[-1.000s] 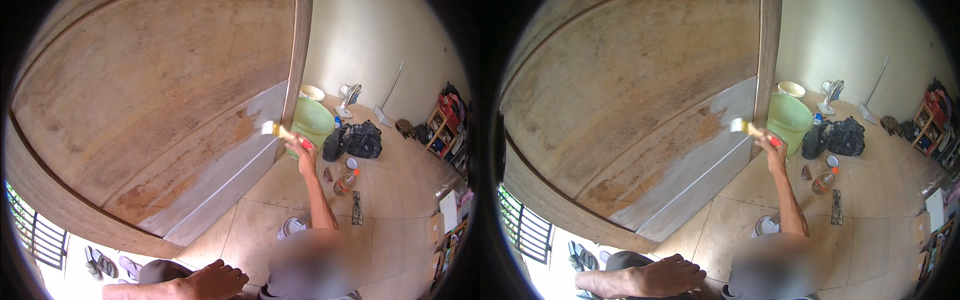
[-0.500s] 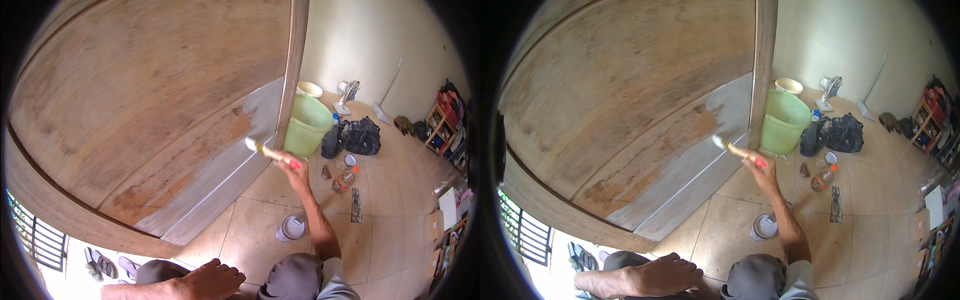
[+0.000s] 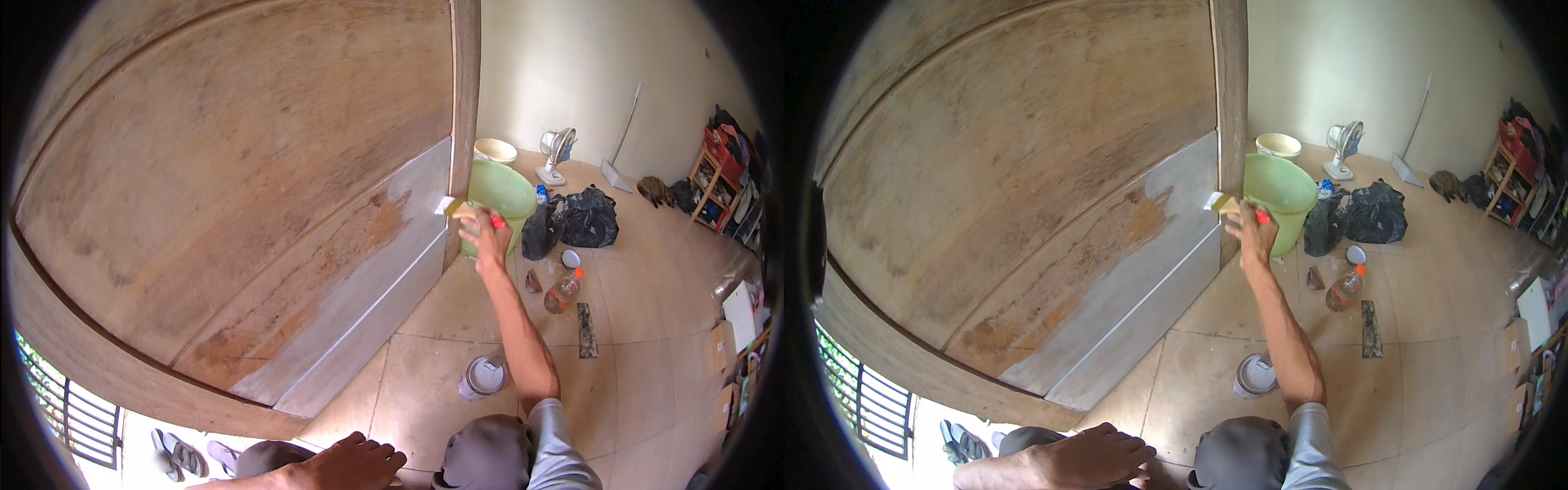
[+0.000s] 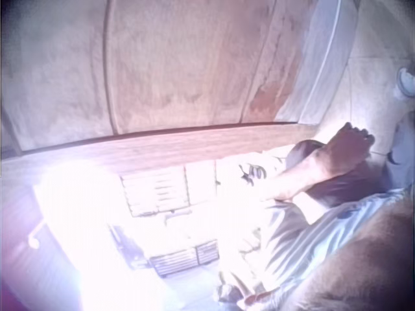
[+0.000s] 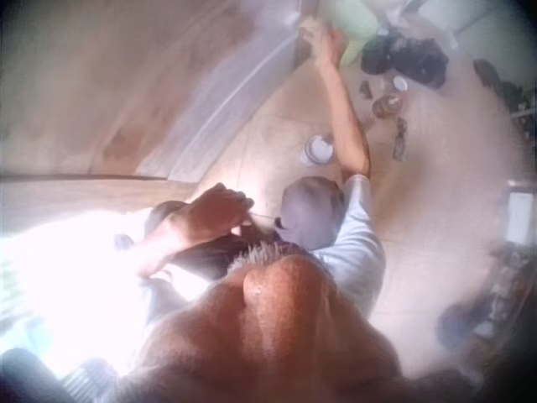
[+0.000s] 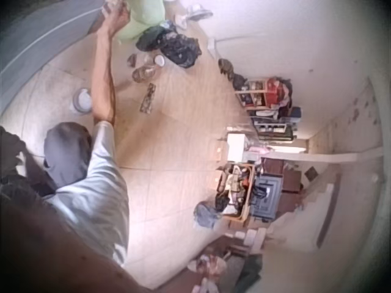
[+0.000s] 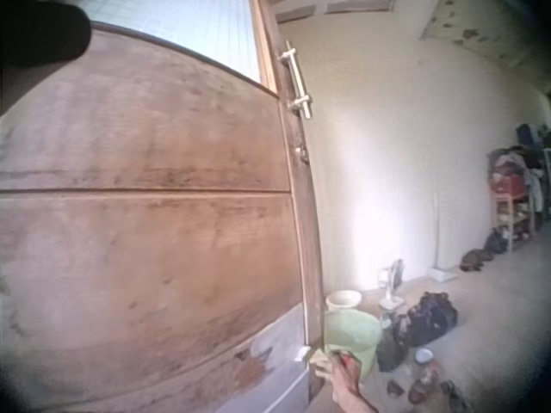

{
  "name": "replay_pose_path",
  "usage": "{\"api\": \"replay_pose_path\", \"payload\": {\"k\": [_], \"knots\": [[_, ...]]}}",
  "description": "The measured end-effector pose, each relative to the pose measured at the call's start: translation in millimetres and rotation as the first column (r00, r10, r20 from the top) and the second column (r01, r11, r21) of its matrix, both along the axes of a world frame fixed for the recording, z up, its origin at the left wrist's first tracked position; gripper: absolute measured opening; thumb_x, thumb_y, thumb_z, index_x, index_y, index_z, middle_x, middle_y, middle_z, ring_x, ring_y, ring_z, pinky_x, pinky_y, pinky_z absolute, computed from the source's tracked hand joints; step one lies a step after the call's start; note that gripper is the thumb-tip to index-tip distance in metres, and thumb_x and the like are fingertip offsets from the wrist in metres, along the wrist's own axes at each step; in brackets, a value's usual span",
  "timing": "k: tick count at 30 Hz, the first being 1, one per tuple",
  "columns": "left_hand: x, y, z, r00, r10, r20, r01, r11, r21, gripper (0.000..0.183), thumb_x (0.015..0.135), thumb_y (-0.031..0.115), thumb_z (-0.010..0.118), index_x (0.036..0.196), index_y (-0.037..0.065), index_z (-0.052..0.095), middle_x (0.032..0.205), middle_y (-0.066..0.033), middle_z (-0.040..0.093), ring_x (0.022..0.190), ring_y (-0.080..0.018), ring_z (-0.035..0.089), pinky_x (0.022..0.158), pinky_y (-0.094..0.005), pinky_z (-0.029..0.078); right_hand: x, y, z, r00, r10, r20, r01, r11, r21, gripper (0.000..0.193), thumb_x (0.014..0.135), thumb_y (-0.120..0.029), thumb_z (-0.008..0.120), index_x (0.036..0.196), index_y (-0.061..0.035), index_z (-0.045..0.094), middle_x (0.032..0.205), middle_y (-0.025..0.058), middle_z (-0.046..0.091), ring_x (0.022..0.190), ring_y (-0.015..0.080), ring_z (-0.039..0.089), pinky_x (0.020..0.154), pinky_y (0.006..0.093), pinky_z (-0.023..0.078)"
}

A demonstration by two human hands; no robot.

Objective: The person applies paint to the bottom panel of a wooden door using a brush, frequently dipping the brush into a small open can of white paint while sitting on the tiled floor.

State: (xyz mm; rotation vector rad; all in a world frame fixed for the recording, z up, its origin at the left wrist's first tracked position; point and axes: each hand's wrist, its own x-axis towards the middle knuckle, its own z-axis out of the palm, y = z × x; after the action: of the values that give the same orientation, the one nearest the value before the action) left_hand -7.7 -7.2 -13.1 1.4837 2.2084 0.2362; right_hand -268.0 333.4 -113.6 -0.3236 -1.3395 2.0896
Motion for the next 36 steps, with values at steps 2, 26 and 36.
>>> {"api": "replay_pose_path", "payload": {"k": [2, 26, 36], "knots": [[0.2, -2.8, 2.0, 1.000, 0.014, -0.018, -0.014, 1.000, -0.011, 0.018, 0.087, 0.016, 0.063, 0.101, 0.004, 0.063, 0.095, -0.0130, 0.068, 0.088, -0.0264, 0.066, 0.082, -0.0380, 0.048, -9.9, -3.4, 35.9, 0.997, 0.014, -0.073, -0.011, 0.999, 0.042, 0.037, 0.094, -0.017, 0.063, 0.119, 0.0102, 0.057, 0.111, 0.0186, 0.064, 0.095, 0.0275, 0.068, 0.074, 0.0367, 0.061], [-1.0, -5.2, 2.0, 1.000, 0.011, -0.013, -0.012, 1.000, -0.004, 0.017, 0.089, 0.015, 0.062, 0.101, 0.003, 0.061, 0.094, -0.0123, 0.067, 0.091, -0.0268, 0.065, 0.083, -0.0400, 0.048, 4.1, 11.7, 73.0, 0.896, -0.017, -0.444, -0.055, 0.987, -0.149, 0.034, 0.096, -0.019, 0.063, 0.120, 0.0049, 0.059, 0.120, 0.0159, 0.062, 0.112, 0.0322, 0.063, 0.093, 0.0441, 0.055], [5.4, -14.6, -12.2, 0.997, 0.053, 0.049, -0.055, 0.997, 0.050, 0.027, 0.086, 0.019, 0.060, 0.106, 0.000, 0.059, 0.097, -0.0153, 0.065, 0.095, -0.0294, 0.063, 0.088, -0.0460, 0.045, -4.3, -6.2, 61.3, 0.842, -0.069, -0.535, 0.448, 0.643, 0.621, 0.022, 0.094, -0.001, 0.058, 0.114, 0.0036, 0.065, 0.117, 0.0134, 0.066, 0.107, 0.0244, 0.064, 0.092, 0.0328, 0.050]]}}
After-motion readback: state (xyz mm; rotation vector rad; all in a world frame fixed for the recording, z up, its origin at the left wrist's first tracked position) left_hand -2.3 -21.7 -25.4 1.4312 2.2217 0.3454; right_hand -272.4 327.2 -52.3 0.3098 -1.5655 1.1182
